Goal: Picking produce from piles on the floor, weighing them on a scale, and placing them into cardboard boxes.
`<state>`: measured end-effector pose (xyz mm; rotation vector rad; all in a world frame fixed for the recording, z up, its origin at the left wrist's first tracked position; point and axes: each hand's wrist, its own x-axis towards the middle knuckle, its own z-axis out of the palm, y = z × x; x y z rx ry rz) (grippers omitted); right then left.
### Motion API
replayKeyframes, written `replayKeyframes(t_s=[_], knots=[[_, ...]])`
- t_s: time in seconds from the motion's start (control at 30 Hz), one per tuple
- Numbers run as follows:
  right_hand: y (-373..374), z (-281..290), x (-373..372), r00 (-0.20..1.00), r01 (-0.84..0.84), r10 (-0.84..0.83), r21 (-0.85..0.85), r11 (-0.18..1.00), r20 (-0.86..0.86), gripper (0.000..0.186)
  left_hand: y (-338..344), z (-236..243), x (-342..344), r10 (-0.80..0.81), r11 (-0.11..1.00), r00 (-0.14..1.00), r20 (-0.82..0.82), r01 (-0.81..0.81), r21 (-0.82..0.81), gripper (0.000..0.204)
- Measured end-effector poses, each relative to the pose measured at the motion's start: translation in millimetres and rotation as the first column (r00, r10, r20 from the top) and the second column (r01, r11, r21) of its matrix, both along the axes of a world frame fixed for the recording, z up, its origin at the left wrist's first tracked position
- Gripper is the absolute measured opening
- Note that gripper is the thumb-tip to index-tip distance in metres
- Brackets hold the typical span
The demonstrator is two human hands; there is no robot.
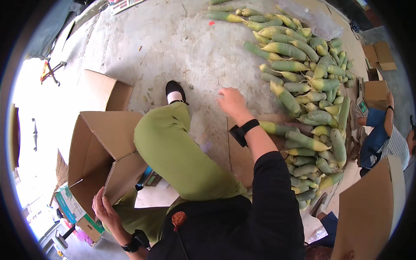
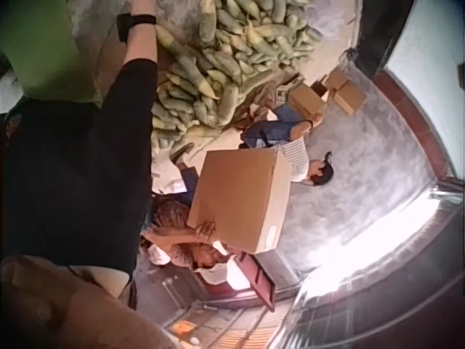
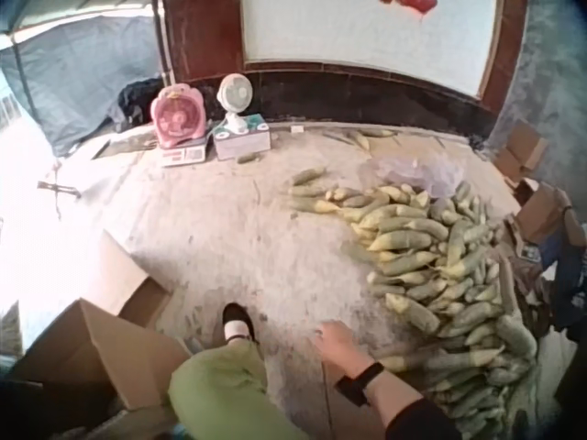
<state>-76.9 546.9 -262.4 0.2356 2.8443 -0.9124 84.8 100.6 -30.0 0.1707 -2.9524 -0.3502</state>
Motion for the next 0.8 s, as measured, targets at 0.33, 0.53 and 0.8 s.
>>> replayKeyframes(t_s=[0.33,0.53,0.8], knots=[[56,-98,115,0.901,0.009,-0.196,0.435,0.9,0.386,0.036,4,0,1,0.046,0.998,0.999,-0.018,-0.047,-0.047,0.036],[66,-117,107,0.805,-0.031,-0.281,0.51,0.859,0.522,0.041,6,-3,-4,0.054,0.997,0.998,-0.029,-0.055,-0.05,0.035],[32,-122,80,0.906,-0.364,0.153,0.544,0.755,0.394,0.035,7,2,-9,0.041,0.997,0.999,-0.031,-0.043,-0.063,0.039]])
